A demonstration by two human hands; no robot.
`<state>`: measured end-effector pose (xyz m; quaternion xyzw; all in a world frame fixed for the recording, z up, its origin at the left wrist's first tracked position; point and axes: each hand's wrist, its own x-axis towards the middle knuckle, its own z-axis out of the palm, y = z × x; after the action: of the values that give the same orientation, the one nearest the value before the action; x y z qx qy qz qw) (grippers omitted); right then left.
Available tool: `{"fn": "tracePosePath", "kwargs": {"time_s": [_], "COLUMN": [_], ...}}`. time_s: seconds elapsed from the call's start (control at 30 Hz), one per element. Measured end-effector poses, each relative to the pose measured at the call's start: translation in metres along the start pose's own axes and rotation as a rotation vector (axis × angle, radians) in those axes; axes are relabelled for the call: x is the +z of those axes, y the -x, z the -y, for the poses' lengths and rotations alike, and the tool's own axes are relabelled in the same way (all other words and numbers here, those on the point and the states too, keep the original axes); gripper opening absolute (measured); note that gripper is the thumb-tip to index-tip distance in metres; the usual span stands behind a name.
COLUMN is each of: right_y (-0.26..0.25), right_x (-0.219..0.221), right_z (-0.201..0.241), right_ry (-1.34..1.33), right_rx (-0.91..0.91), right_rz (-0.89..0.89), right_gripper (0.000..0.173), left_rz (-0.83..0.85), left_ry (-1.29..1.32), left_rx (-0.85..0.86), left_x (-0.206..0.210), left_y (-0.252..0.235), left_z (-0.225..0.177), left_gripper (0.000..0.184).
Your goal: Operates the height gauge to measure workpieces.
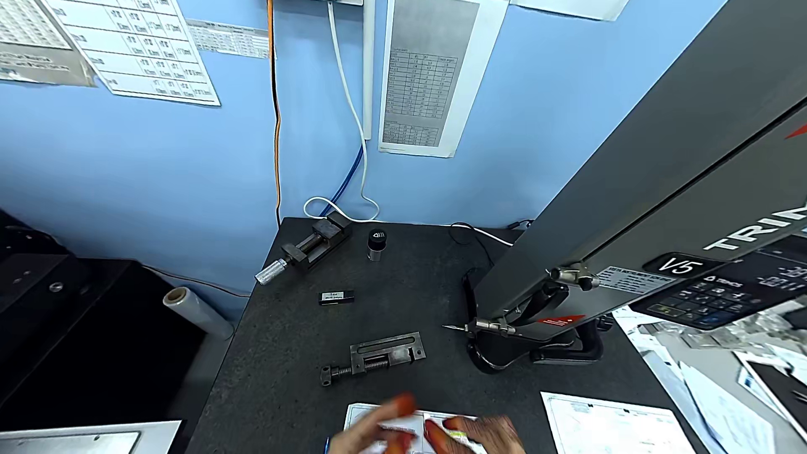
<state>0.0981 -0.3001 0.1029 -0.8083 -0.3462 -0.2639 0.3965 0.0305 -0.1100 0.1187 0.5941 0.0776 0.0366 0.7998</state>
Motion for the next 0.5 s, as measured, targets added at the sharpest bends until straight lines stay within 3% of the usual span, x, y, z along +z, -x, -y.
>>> {"fn": "tracePosePath", "kwargs": {"time_s": [0.1, 0.17, 0.33, 0.5], "right_y": [0.034, 0.055, 0.075, 0.073], "right_x": [0.047, 0.074, 0.106, 0.115], "right_z": [-0.058, -0.087, -0.117, -0.122], "right_ry": [0.109, 0.181, 0.234, 0.282], "right_rx": [0.120, 0.141, 0.172, 0.183], "right_rz": [0.131, 0.178, 0.240, 0.230], "right_gripper": [0.013, 0.017, 0.019, 0.020], "left_rz": [-0.304, -0.336, -0.116, -0.087], "left_ry": [-0.719, -1.042, -1.054, -1.182], "left_rx": [0.048, 0.052, 0.007, 0.075], "left_x": [-0.058, -0.106, -0.162, -0.177], "left_y": [-0.033, -0.050, -0.062, -0.068], "left_z": [0.042, 0.077, 0.100, 0.098], "left_gripper": [0.046, 0.044, 0.054, 0.056]}}
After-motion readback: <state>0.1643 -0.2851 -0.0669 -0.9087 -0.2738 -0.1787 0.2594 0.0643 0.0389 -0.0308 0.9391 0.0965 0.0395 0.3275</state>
